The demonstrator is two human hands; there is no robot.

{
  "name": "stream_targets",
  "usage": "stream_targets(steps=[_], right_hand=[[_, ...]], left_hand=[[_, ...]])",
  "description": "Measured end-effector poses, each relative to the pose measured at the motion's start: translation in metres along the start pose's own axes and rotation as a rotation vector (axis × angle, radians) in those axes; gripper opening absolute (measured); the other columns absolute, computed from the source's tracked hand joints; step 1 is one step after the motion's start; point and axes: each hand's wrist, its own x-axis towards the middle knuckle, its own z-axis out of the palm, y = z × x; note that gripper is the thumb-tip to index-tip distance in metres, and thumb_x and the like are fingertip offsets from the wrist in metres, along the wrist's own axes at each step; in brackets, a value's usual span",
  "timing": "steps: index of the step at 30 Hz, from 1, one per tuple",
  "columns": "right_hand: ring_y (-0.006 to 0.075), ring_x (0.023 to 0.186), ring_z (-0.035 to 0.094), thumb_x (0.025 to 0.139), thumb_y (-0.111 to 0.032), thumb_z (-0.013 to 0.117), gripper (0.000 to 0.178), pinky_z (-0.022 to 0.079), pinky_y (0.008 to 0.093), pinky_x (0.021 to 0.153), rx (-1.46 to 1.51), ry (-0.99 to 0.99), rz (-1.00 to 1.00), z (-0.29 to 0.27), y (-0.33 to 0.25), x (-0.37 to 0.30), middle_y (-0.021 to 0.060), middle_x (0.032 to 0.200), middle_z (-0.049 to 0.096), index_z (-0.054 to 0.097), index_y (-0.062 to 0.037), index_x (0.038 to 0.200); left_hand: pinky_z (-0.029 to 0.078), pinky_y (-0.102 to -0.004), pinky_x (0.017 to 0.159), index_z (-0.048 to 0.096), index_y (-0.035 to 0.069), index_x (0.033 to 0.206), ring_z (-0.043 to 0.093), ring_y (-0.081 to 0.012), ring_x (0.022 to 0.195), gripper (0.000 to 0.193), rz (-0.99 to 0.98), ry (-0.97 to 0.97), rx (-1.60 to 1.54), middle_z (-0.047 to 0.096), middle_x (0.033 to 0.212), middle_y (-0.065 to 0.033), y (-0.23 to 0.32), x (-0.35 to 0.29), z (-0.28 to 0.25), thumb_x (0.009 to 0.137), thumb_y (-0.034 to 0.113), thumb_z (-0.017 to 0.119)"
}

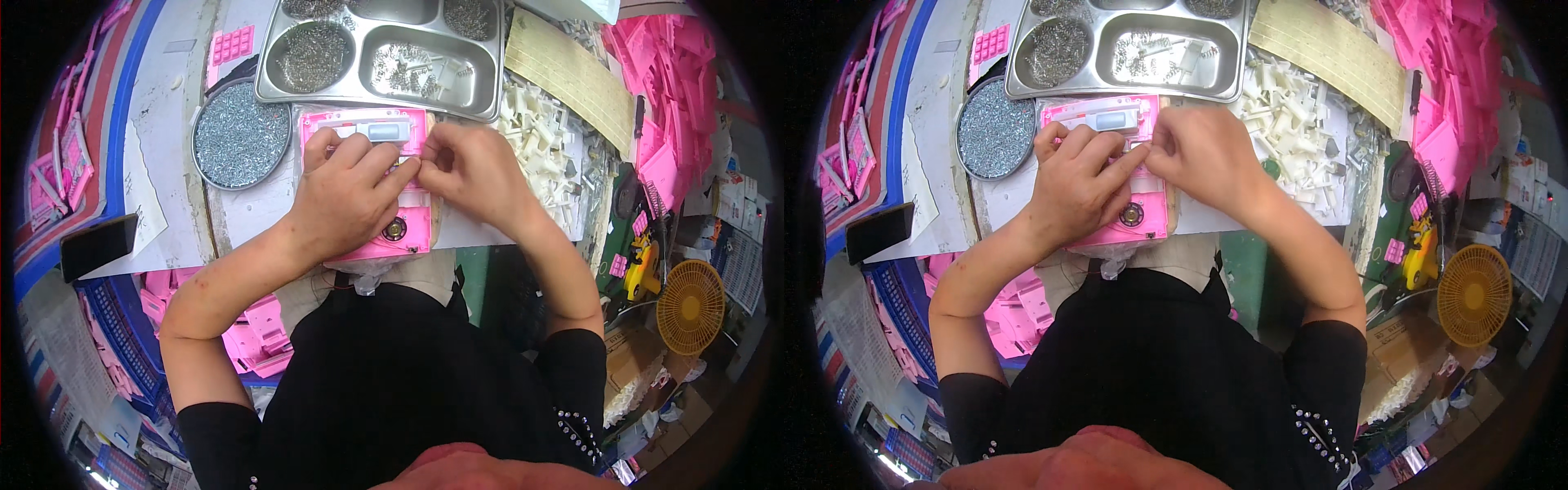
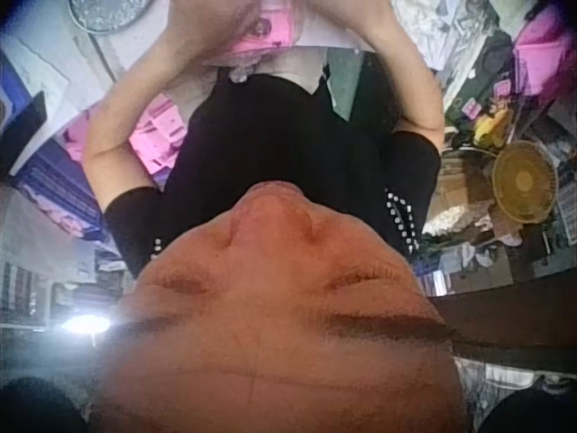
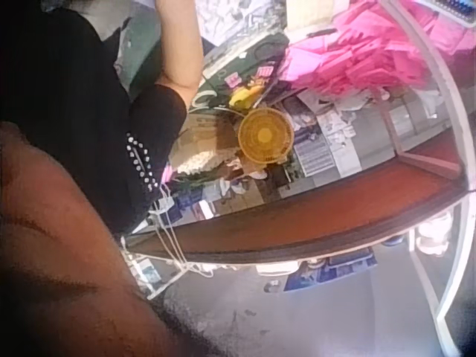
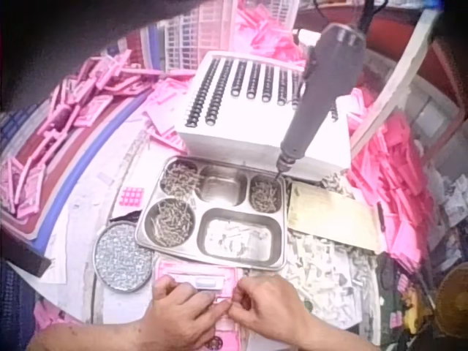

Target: Assembling electronic components and soldering wires inside a pink toy housing at a factory workbench.

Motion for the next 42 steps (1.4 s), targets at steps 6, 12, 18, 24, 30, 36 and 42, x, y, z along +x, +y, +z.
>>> stream_targets(steps=[6, 12, 18, 24, 30, 36, 42], right_hand=[[0.0266, 0.070, 0.061, 0.081, -0.011, 0.075, 0.012, 0.045, 0.0409, 0.073, -0.122, 0.326, -0.170, 0.030, -0.009, -0.040, 0.0066, 0.072, 0.065, 0.070, -0.0063, 0.090], [0.0252, 0.076, 0.060, 0.082, -0.010, 0.074, 0.019, 0.043, 0.0403, 0.079, -0.294, 0.327, -0.216, 0.032, -0.017, -0.043, 0.0052, 0.078, 0.066, 0.071, -0.0058, 0.101], [0.0256, 0.078, 0.059, 0.080, -0.012, 0.077, 0.021, 0.043, 0.0401, 0.077, -0.158, 0.399, -0.219, 0.011, 0.004, -0.040, 0.0049, 0.078, 0.064, 0.073, -0.0077, 0.100], [0.0248, 0.082, 0.055, 0.076, -0.015, 0.078, 0.021, 0.041, 0.0399, 0.075, -0.161, 0.246, -0.399, 0.020, -0.003, -0.030, 0.0021, 0.085, 0.060, 0.075, -0.0126, 0.097], [0.0257, 0.080, 0.053, 0.080, -0.016, 0.078, 0.026, 0.041, 0.0402, 0.073, -0.141, 0.279, -0.258, 0.033, -0.004, -0.025, 0.0042, 0.080, 0.056, 0.075, -0.0108, 0.105], [0.0269, 0.078, 0.053, 0.080, -0.014, 0.077, 0.026, 0.042, 0.0393, 0.073, 0.082, 0.309, -0.056, 0.032, -0.012, -0.036, 0.0061, 0.076, 0.055, 0.075, -0.0092, 0.106], [0.0182, 0.075, 0.058, 0.079, -0.005, 0.078, 0.026, 0.046, 0.0333, 0.072, -0.076, 0.562, -0.060, -0.072, 0.044, -0.060, 0.0060, 0.077, 0.063, 0.077, -0.0045, 0.106]], left_hand=[[0.031, -0.0439, 0.092, 0.072, 0.017, 0.120, 0.055, -0.0177, 0.088, 0.040, 0.017, -0.034, 0.018, 0.060, 0.101, 0.0011, 0.000, -0.002, 0.000, 0.080, 0.021, 0.070], [0.032, -0.0433, 0.092, 0.072, 0.016, 0.118, 0.056, -0.0173, 0.088, 0.039, 0.027, -0.042, 0.008, 0.062, 0.099, 0.0007, -0.001, -0.003, -0.002, 0.079, 0.019, 0.071], [0.032, -0.0410, 0.090, 0.073, 0.014, 0.103, 0.058, -0.0172, 0.084, 0.028, -0.056, 0.128, -0.055, 0.060, 0.091, 0.0014, -0.014, -0.012, -0.031, 0.076, 0.019, 0.074], [0.032, -0.0396, 0.081, 0.073, 0.013, 0.093, 0.059, -0.0188, 0.078, 0.021, -0.103, 0.102, -0.082, 0.061, 0.085, 0.0002, -0.011, -0.026, -0.029, 0.072, 0.012, 0.076], [0.032, -0.0402, 0.083, 0.075, 0.013, 0.100, 0.057, -0.0188, 0.081, 0.028, -0.091, 0.108, -0.098, 0.060, 0.085, 0.0011, -0.007, -0.026, -0.021, 0.073, 0.015, 0.077], [0.032, -0.0425, 0.086, 0.076, 0.015, 0.107, 0.055, -0.0185, 0.084, 0.031, -0.052, 0.061, -0.023, 0.056, 0.085, 0.0015, -0.004, -0.011, -0.015, 0.076, 0.020, 0.075], [0.031, -0.0449, 0.089, 0.075, 0.014, 0.115, 0.053, -0.0216, 0.087, 0.037, -0.035, -0.013, 0.027, 0.054, 0.087, -0.0018, -0.002, 0.000, -0.006, 0.079, 0.024, 0.071]])
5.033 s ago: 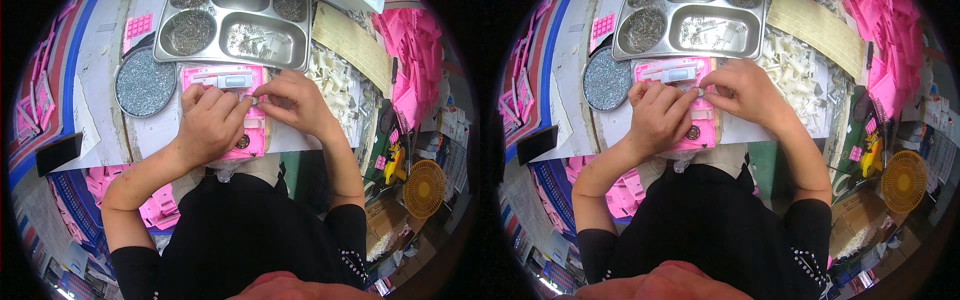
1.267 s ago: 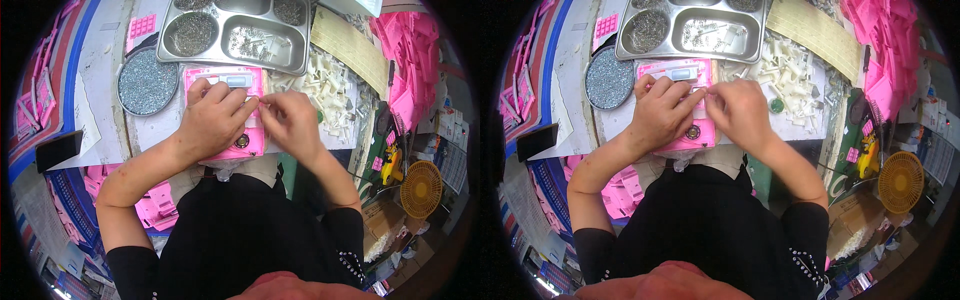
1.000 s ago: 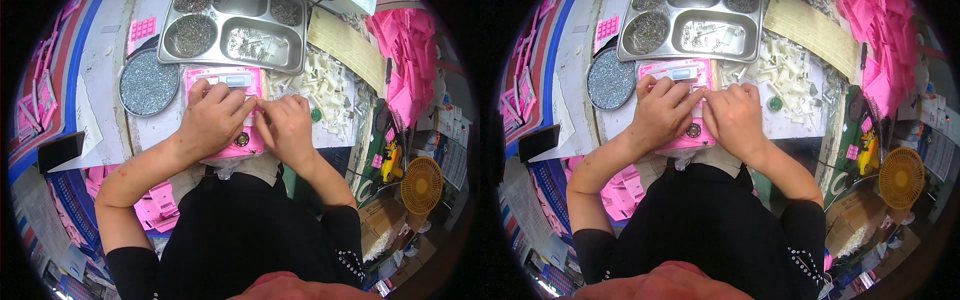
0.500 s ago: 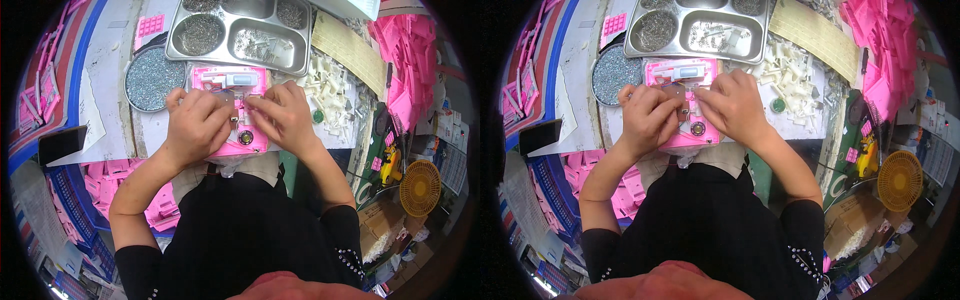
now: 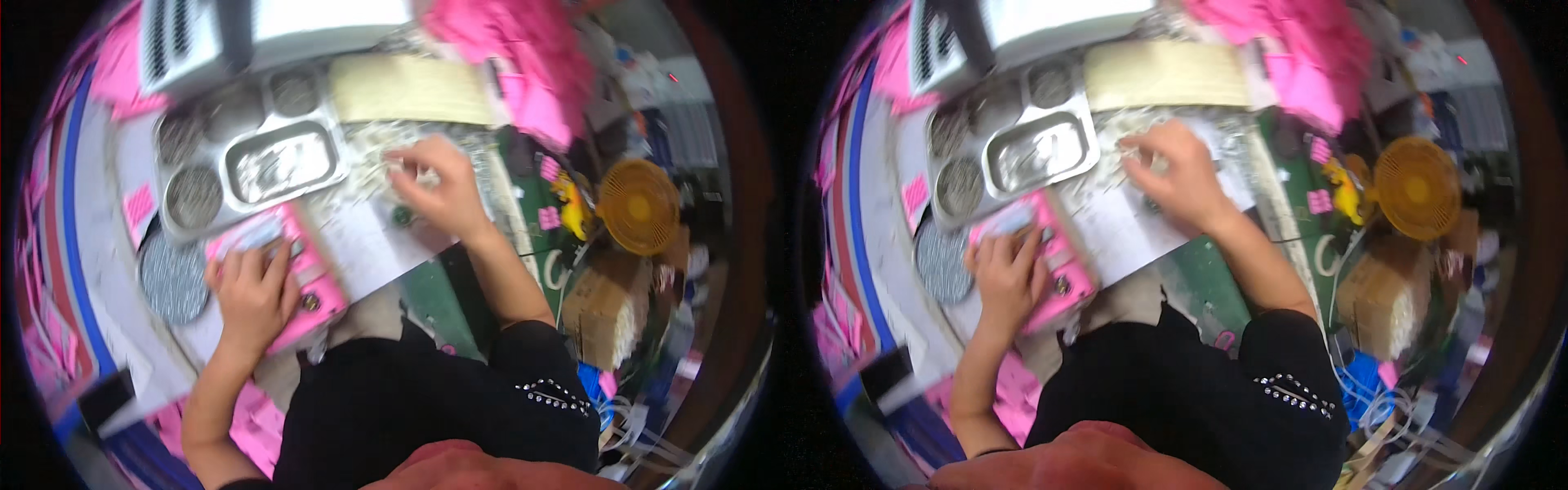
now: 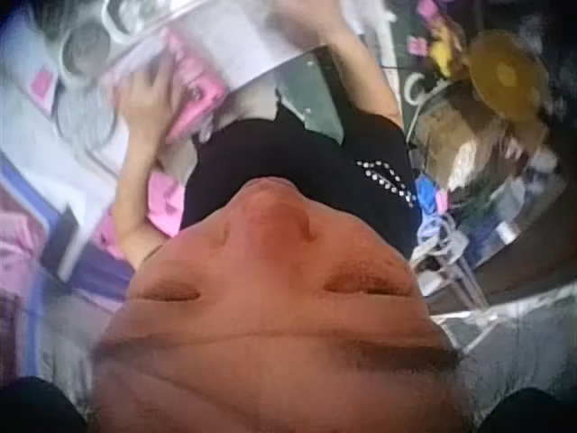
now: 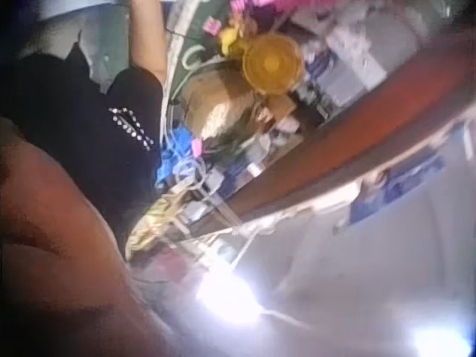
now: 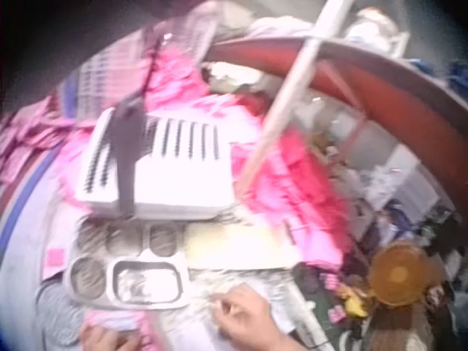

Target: Assembling electronic components and soldering wires inside a pink toy housing at a factory workbench.

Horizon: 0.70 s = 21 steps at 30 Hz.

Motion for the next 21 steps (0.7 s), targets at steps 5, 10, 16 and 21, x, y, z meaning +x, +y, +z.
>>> stream_targets(steps=[5, 10, 16, 21], right_hand=[[0.0296, 0.091, 0.075, 0.081, -0.027, 0.070, 0.029, 0.058, 0.0439, 0.082, -0.743, 0.223, 0.383, -0.153, 0.135, 0.108, 0.0127, 0.096, 0.078, 0.080, -0.0125, 0.104], [0.0338, 0.110, 0.071, 0.083, -0.016, 0.067, 0.040, 0.058, 0.0474, 0.092, -1.083, -0.687, 0.786, -0.238, 0.244, 0.144, 0.0150, 0.126, 0.071, 0.075, -0.0170, 0.122], [0.0348, 0.124, 0.059, 0.076, -0.004, 0.072, 0.043, 0.055, 0.0439, 0.097, -1.330, -0.903, 0.463, -0.204, 0.263, 0.100, 0.0114, 0.130, 0.064, 0.077, -0.0189, 0.116], [0.0360, 0.113, 0.067, 0.084, -0.011, 0.068, 0.031, 0.057, 0.0447, 0.092, -1.500, -0.570, 0.231, -0.250, 0.278, 0.088, 0.0135, 0.124, 0.070, 0.075, -0.0070, 0.115]], left_hand=[[0.030, -0.0439, 0.090, 0.075, 0.013, 0.118, 0.053, -0.0222, 0.087, 0.038, 0.022, -0.052, 0.060, 0.054, 0.087, -0.0023, 0.007, 0.008, -0.009, 0.081, 0.020, 0.070], [0.029, -0.0437, 0.090, 0.074, 0.013, 0.121, 0.052, -0.0227, 0.086, 0.040, 0.019, -0.059, 0.033, 0.053, 0.085, -0.0034, 0.008, 0.005, -0.006, 0.082, 0.019, 0.069], [0.029, -0.0435, 0.090, 0.074, 0.014, 0.123, 0.052, -0.0223, 0.086, 0.042, -0.018, -0.092, 0.042, 0.054, 0.085, -0.0030, 0.008, 0.003, -0.007, 0.081, 0.017, 0.069], [0.031, -0.0429, 0.090, 0.074, 0.013, 0.122, 0.052, -0.0230, 0.086, 0.041, 0.007, -0.073, 0.036, 0.055, 0.085, -0.0035, 0.010, 0.005, -0.007, 0.082, 0.017, 0.069]])
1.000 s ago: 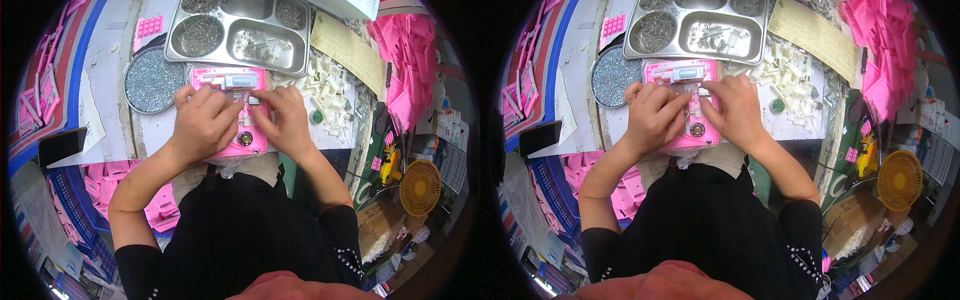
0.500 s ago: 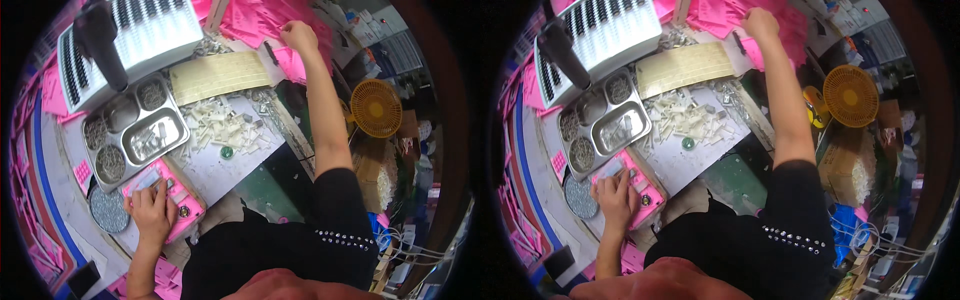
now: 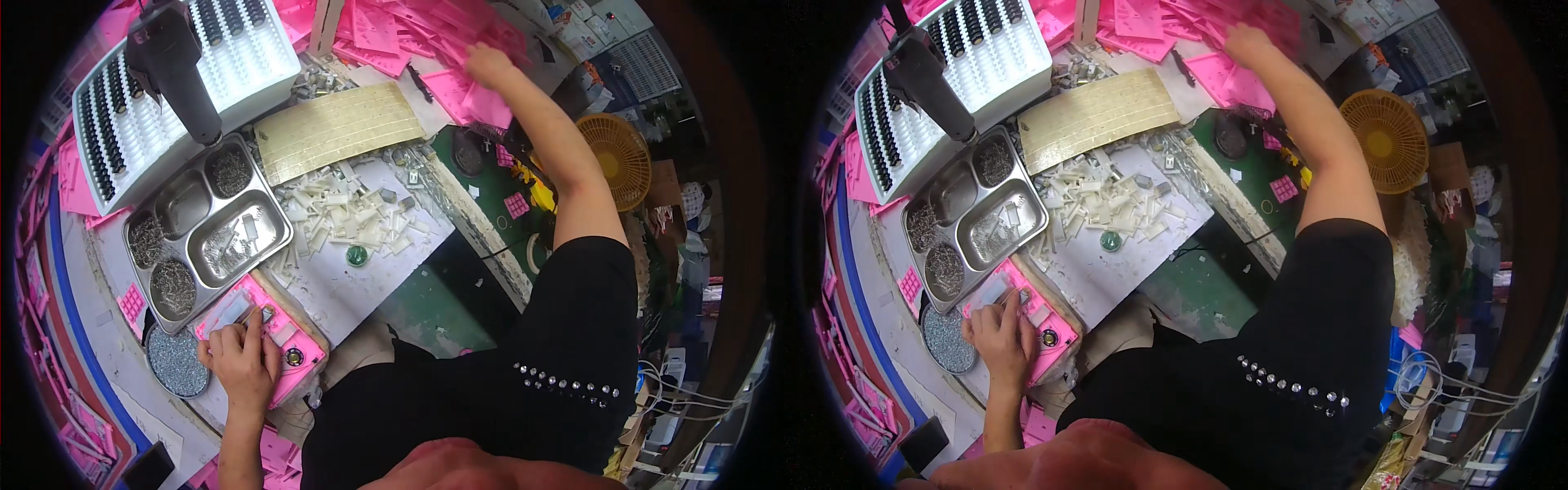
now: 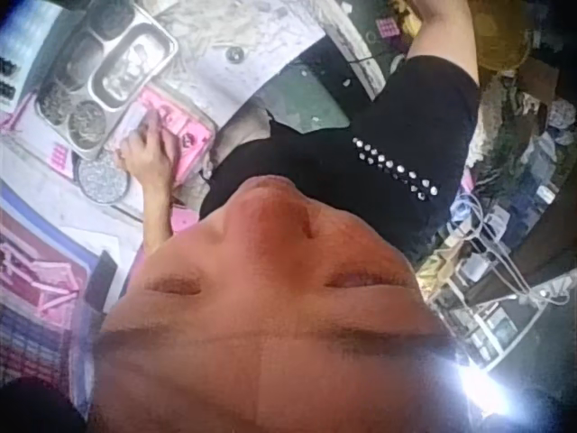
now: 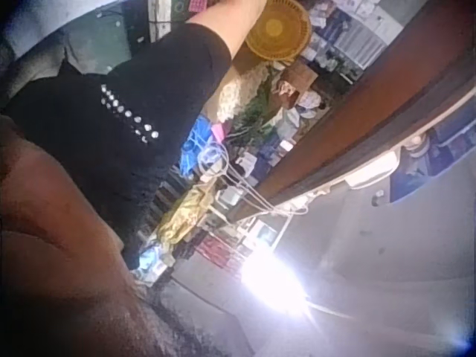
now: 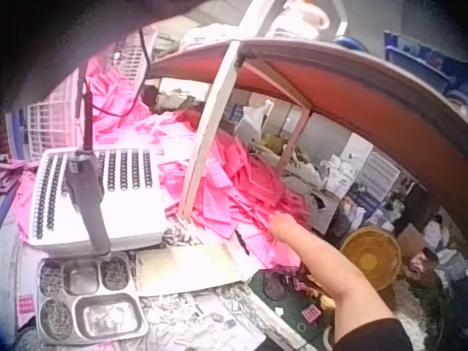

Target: Assembling electronic components and soldering wires inside a pink toy housing at a factory workbench.

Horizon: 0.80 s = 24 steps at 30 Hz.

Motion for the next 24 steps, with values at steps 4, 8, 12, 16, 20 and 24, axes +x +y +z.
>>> stream_targets(steps=[4, 8, 12, 16, 20, 24], right_hand=[[0.0312, 0.086, 0.067, 0.076, -0.003, 0.070, 0.023, 0.054, 0.0413, 0.077, 0.458, -0.063, 0.082, -0.064, 0.067, -0.013, 0.0149, 0.090, 0.070, 0.070, 0.0003, 0.098], [0.0110, 0.083, 0.061, 0.087, -0.017, 0.078, 0.030, 0.050, 0.0308, 0.069, 0.779, 0.077, 0.261, -0.130, 0.102, -0.082, 0.0061, 0.093, 0.072, 0.070, -0.0006, 0.110], [0.0110, 0.074, 0.063, 0.092, -0.022, 0.077, 0.030, 0.049, 0.0261, 0.065, 1.626, 0.518, 0.294, -0.185, -0.020, -0.139, 0.0021, 0.092, 0.073, 0.072, -0.0005, 0.112], [0.0095, 0.078, 0.065, 0.091, -0.013, 0.076, 0.032, 0.051, 0.0249, 0.066, 2.298, 0.462, 0.187, -0.225, -0.199, -0.182, 0.0027, 0.098, 0.072, 0.068, -0.0010, 0.120], [0.0112, 0.082, 0.067, 0.093, -0.012, 0.075, 0.040, 0.053, 0.0256, 0.069, 2.681, -0.003, -0.127, -0.247, -0.330, -0.224, 0.0038, 0.102, 0.072, 0.062, -0.0003, 0.129], [0.0148, 0.083, 0.069, 0.094, -0.011, 0.073, 0.041, 0.057, 0.0276, 0.072, 2.700, -0.167, -0.270, -0.274, -0.374, -0.233, 0.0078, 0.106, 0.072, 0.059, 0.0000, 0.132]], left_hand=[[0.033, -0.0420, 0.089, 0.073, 0.012, 0.122, 0.054, -0.0244, 0.084, 0.041, 0.006, 0.071, 0.007, 0.056, 0.086, -0.0047, -0.002, -0.005, -0.009, 0.082, 0.014, 0.068], [0.039, -0.0394, 0.083, 0.072, 0.007, 0.121, 0.055, -0.0244, 0.080, 0.040, 0.090, 0.203, -0.184, 0.056, 0.087, -0.0067, 0.003, -0.003, -0.017, 0.082, 0.008, 0.069], [0.047, -0.0309, 0.065, 0.067, -0.001, 0.126, 0.057, -0.0192, 0.075, 0.042, -0.098, 0.099, -0.682, 0.061, 0.095, -0.0115, 0.025, -0.005, -0.033, 0.084, 0.000, 0.069], [0.045, -0.0259, 0.063, 0.051, 0.002, 0.144, 0.054, -0.0113, 0.071, 0.054, -0.303, -0.012, -1.260, 0.062, 0.102, -0.0075, 0.047, 0.004, -0.038, 0.093, 0.004, 0.067], [0.044, -0.0223, 0.062, 0.037, 0.001, 0.147, 0.052, -0.0067, 0.069, 0.052, -0.660, -0.029, -1.860, 0.063, 0.104, -0.0045, 0.048, -0.003, -0.023, 0.102, 0.011, 0.061], [0.043, -0.0212, 0.059, 0.045, 0.001, 0.133, 0.052, -0.0054, 0.068, 0.038, -0.697, 0.311, -1.677, 0.064, 0.103, -0.0051, 0.030, -0.027, -0.026, 0.104, 0.017, 0.063]])
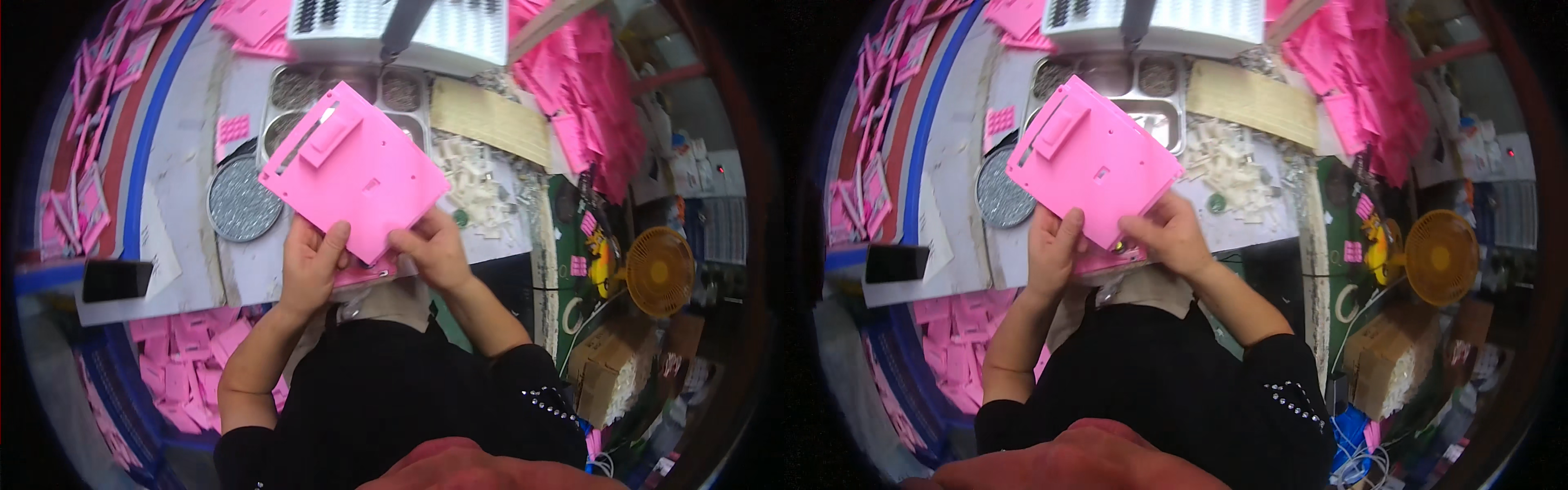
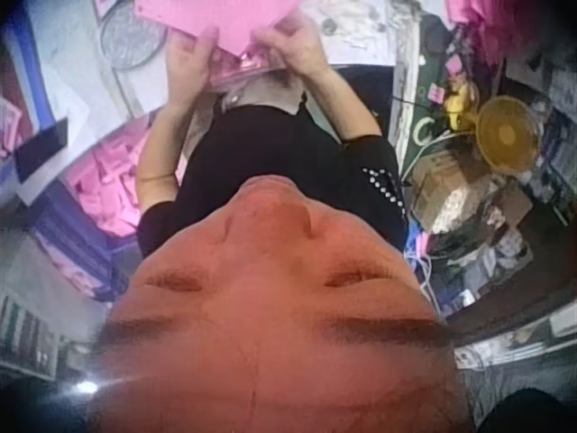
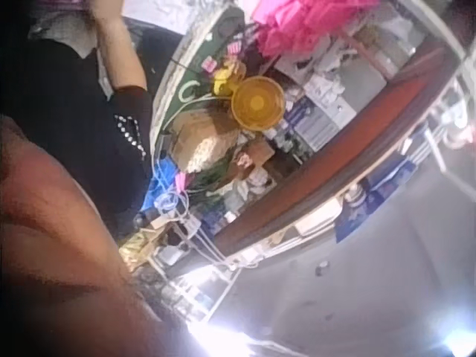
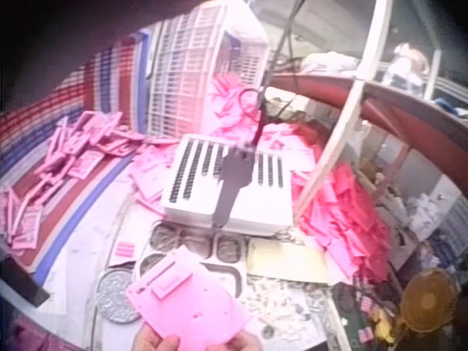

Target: Assembling electronic components and soldering wires inside a pink toy housing at a factory workbench.

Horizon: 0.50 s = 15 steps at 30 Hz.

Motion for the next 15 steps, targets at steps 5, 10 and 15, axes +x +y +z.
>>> stream_targets(steps=[5, 10, 15], right_hand=[[0.0141, 0.072, 0.068, 0.098, -0.017, 0.069, 0.045, 0.056, 0.0270, 0.062, -0.019, -0.128, 0.148, -0.015, -0.022, 0.050, 0.0095, 0.094, 0.072, 0.055, -0.0017, 0.138], [0.0118, 0.057, 0.065, 0.096, -0.028, 0.073, 0.054, 0.049, 0.0278, 0.053, -0.682, -0.372, -0.086, 0.022, -0.051, 0.102, 0.0065, 0.072, 0.071, 0.056, -0.0054, 0.141], [0.0223, 0.100, 0.061, 0.096, -0.013, 0.069, 0.059, 0.048, 0.0356, 0.086, -0.827, -0.698, 0.110, 0.047, -0.109, 0.149, 0.0148, 0.114, 0.064, 0.045, -0.0009, 0.148]], left_hand=[[0.050, -0.0220, 0.070, 0.040, -0.002, 0.142, 0.062, -0.0090, 0.080, 0.047, 0.007, 0.052, 0.090, 0.066, 0.115, -0.0090, 0.020, -0.015, -0.047, 0.103, 0.013, 0.063], [0.054, -0.0249, 0.087, 0.029, -0.008, 0.155, 0.070, -0.0156, 0.099, 0.066, 0.288, 0.214, 0.309, 0.069, 0.118, -0.0151, 0.065, 0.015, -0.054, 0.100, 0.005, 0.064], [0.044, -0.0162, 0.063, 0.030, -0.009, 0.156, 0.060, -0.0040, 0.071, 0.071, 0.565, 0.286, 0.593, 0.071, 0.086, -0.0052, 0.098, 0.043, -0.061, 0.098, 0.005, 0.068]])
